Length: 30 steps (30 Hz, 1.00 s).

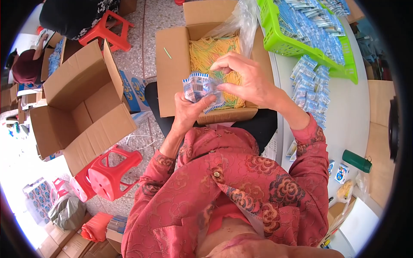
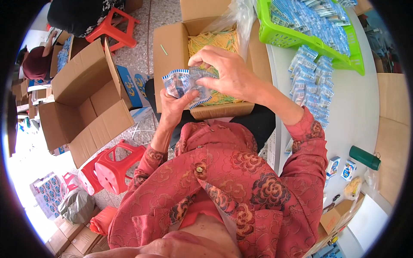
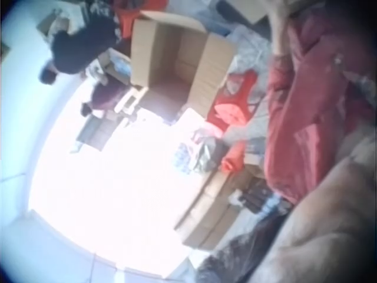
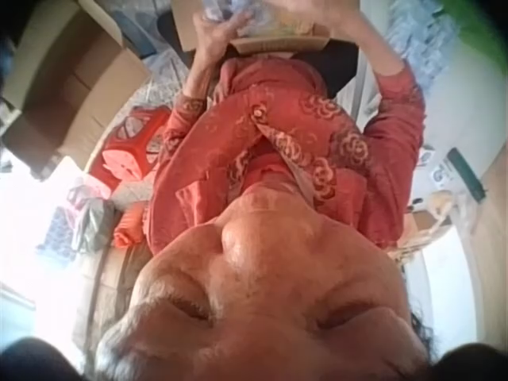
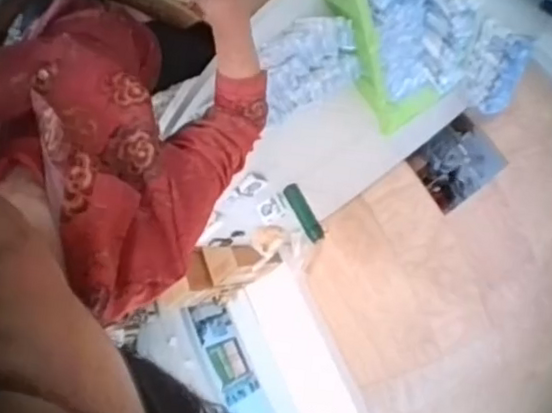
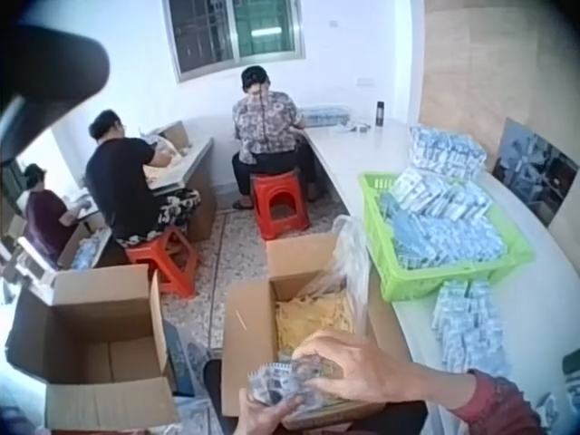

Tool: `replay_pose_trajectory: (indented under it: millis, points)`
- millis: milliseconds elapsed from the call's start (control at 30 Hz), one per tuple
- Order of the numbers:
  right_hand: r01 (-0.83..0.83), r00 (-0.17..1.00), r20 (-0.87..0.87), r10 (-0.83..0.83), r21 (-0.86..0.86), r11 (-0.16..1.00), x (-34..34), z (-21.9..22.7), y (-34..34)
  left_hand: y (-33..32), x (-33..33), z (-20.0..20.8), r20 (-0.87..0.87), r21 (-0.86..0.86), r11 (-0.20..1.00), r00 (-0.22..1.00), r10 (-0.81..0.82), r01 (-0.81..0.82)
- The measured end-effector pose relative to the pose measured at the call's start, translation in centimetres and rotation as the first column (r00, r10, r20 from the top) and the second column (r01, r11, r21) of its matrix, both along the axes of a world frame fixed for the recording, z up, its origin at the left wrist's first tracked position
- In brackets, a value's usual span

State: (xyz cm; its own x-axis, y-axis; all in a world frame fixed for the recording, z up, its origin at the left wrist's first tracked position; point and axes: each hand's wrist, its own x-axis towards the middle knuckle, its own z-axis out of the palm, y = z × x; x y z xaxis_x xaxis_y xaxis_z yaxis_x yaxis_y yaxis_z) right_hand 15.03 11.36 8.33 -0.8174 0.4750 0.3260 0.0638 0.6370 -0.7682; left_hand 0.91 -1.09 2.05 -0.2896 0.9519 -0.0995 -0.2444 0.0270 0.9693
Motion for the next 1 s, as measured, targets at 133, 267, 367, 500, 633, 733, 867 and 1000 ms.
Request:
replay_pose_trajectory:
  millis: [133, 267, 367, 500, 633, 733, 867, 1000]
  points:
    - [0.008, 0.998, -0.065, 0.000, 0.125, 0.992, 0.6, 0.9, -0.7, 0.1, 0.0, -0.5, 0.055, -0.006, 0.999, 0.997, 0.047, -0.046]
    - [-0.020, 1.000, -0.009, 0.024, 0.297, 0.955, 0.9, 0.7, -1.2, 0.5, 0.2, -0.6, 0.057, 0.003, 0.998, 0.996, 0.063, -0.063]
    - [-0.011, 0.999, 0.052, -0.008, 0.344, 0.939, 0.6, 0.1, -1.3, 0.3, 0.2, -0.8, 0.040, 0.010, 0.999, 0.998, 0.053, -0.054]
    - [-0.019, 0.996, 0.085, -0.015, 0.384, 0.923, 0.3, 0.0, -1.6, 0.0, 0.2, -1.1, 0.026, 0.014, 0.999, 0.999, 0.042, -0.042]
    - [-0.048, 0.999, 0.030, 0.039, 0.429, 0.902, 0.0, 0.1, -1.6, -0.1, -0.1, -1.3, 0.027, 0.016, 1.000, 0.999, 0.025, -0.025]
    - [-0.115, 0.993, 0.050, 0.104, 0.398, 0.910, 0.0, -0.1, -1.0, -0.1, 0.0, -1.0, 0.046, 0.013, 1.000, 0.999, 0.012, -0.013]
    - [-0.179, 0.984, 0.099, 0.150, 0.433, 0.884, 0.2, -0.2, -0.6, 0.2, -0.2, -0.3, -0.014, 0.007, 0.999, 0.999, 0.038, -0.038]
    - [-0.234, 0.972, 0.134, 0.195, 0.417, 0.878, -0.5, -0.8, 0.4, 0.5, -1.0, -0.9, -0.078, 0.029, 0.999, 0.996, 0.040, -0.038]
